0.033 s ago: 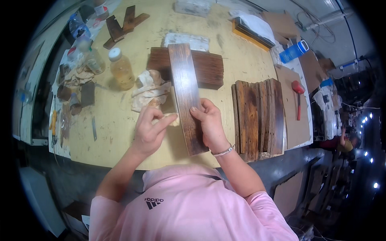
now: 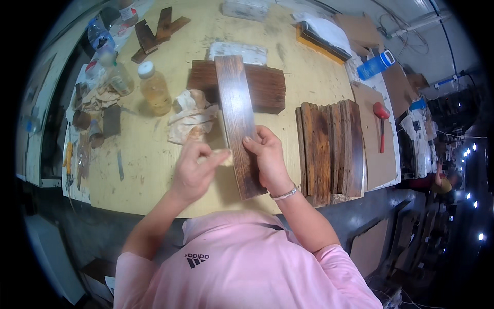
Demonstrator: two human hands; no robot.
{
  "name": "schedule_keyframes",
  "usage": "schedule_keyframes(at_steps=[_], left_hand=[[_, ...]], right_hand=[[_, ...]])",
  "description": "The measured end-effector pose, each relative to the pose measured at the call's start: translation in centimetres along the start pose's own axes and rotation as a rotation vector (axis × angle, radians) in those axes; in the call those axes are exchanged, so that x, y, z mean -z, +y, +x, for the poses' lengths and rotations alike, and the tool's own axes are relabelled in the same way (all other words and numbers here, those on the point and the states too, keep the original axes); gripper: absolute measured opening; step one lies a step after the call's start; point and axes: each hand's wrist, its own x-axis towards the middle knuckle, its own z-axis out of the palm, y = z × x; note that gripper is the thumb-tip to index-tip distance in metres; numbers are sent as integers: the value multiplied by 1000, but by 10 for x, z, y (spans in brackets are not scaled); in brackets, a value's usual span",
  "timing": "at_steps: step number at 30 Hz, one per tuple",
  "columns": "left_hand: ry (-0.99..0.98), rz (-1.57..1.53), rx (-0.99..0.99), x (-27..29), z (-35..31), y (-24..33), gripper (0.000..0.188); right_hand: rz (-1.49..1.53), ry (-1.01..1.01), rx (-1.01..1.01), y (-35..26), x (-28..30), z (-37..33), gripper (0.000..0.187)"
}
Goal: The person polishes wood pieces by hand using a cloth and applying a liquid finish, wiping each side of several boards and then stacking them together.
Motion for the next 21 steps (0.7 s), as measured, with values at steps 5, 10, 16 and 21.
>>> schedule_keyframes(at_steps=[5, 10, 16, 21], left_hand=[[-71, -139, 110, -9, -2, 13, 47], [-22, -150, 140, -6, 4, 7, 46], [12, -97, 133, -12, 7, 2, 44], [-175, -288, 67, -18, -39, 33, 38]], right_hand=[[-58, 12, 46, 1, 3, -4, 20], [-30, 21, 92, 0, 0, -7, 17], [-96, 7, 125, -3, -8, -11, 18], [-104, 35, 129, 0, 5, -2, 16]])
